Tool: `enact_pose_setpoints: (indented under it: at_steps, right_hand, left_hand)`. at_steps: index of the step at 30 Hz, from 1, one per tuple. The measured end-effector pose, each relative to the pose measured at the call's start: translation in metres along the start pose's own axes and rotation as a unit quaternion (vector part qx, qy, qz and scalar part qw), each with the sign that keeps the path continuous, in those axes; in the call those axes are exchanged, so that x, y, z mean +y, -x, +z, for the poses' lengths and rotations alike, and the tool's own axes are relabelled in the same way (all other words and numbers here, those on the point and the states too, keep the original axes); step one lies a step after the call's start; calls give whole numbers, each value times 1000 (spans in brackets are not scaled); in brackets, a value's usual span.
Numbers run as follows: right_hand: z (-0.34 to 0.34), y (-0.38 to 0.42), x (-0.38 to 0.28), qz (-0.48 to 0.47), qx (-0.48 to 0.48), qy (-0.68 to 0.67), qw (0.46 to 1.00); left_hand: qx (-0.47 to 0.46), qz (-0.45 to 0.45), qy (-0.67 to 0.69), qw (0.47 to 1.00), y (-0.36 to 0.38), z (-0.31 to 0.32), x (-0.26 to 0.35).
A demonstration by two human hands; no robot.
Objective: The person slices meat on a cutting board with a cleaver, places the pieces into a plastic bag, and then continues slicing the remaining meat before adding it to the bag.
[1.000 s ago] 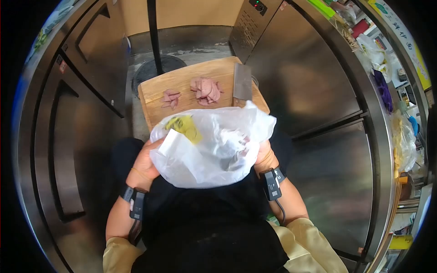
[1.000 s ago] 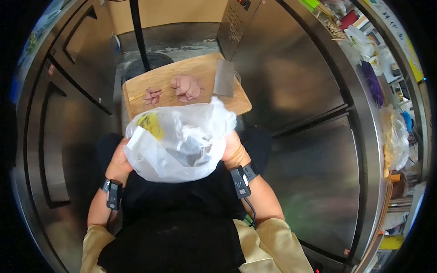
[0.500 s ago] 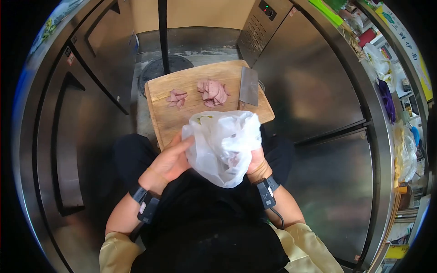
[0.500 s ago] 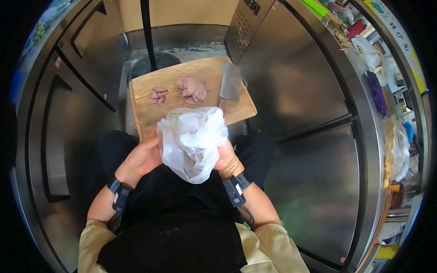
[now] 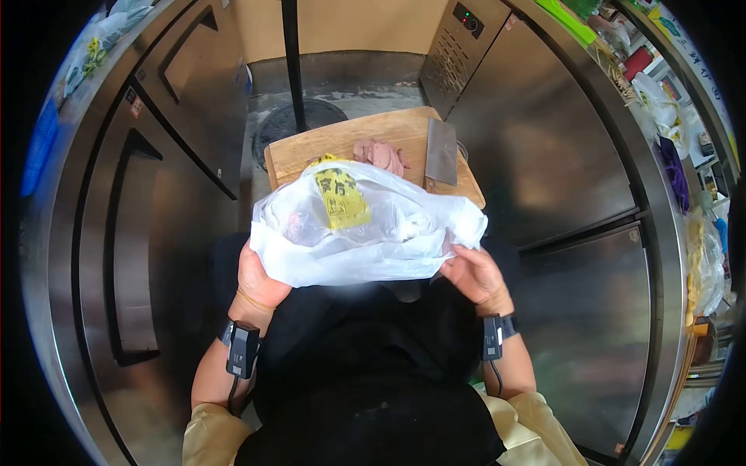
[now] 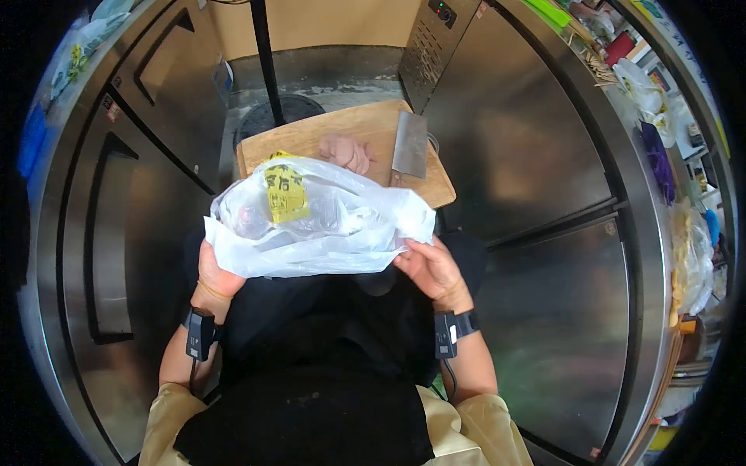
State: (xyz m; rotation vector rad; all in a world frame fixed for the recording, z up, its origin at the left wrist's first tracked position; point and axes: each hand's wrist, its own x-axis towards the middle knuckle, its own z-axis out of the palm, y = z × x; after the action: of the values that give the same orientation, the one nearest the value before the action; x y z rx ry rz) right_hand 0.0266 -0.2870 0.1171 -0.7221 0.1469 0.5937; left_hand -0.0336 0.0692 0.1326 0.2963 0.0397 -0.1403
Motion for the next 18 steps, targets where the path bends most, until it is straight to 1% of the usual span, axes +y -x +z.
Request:
enact_pose_setpoints:
  at_steps: [1, 2, 3, 4, 5, 6, 7, 8, 9, 10, 11, 12, 13, 14, 15, 16, 17, 18]
  right_hand:
    - [10, 9, -9, -38, 20, 75, 996]
    - [20, 18, -15, -101, 33, 168, 980]
    - [30, 26, -20, -164, 45, 258, 951]
    - [42, 33, -25, -234, 85, 447, 859]
    - [55, 43, -31, -293, 123, 613, 723]
    - [80, 51, -37, -367, 107, 741, 553]
    - [97, 55, -34, -368, 60, 783, 498]
    - [115, 54, -29, -317, 4, 812, 490]
    - [121, 42, -15, -322, -68, 771, 545]
    - [123, 30, 0, -309, -93, 756, 569]
    - [103, 1, 19, -322, -79, 711, 620]
    - [87, -25, 30, -333, -67, 664, 666]
    - [91, -35, 28, -247, -31, 525, 814]
    - [85, -43, 27, -202, -22, 324, 924]
    - [81, -47, 27, -143, -13, 104, 984]
    - [76, -46, 23, -119, -33, 70, 990]
    - [72, -41, 15, -97, -53, 32, 993]
    - [68, -37, 9, -77, -72, -8, 994]
  left_hand:
    - [-4, 7, -5, 1000, -1, 3, 0]
    - [-8, 14, -11, 1000, -2, 5, 1]
    - [0, 18, -13, 1000, -4, 2, 0]
    - [8, 21, -13, 1000, -7, -5, -1]
    - [16, 21, -14, 1000, -9, -8, -3]
    - [16, 3, -1, 1000, -12, -6, -5]
    - [16, -16, 13, 1000, -16, -4, -10]
    - [16, -36, 26, 999, -20, -1, -16]
    - [16, -60, 31, 998, -23, 8, -23]
    - [15, -83, 36, 996, -24, 24, -31]
    - [12, -104, 43, 994, -25, 44, -40]
    - [8, -106, 51, 993, -25, 71, -47]
    - [-20, -91, -15, 996, -24, 90, -48]
    - [-46, -72, -81, 993, -21, 104, -47]
    - [-69, -51, -147, 985, -20, 109, -48]
    - [-37, 8, -242, 969, -19, 106, -44]
    - [-5, 65, -338, 939, -17, 101, -35]
    - [25, 118, -430, 895, -15, 96, -27]
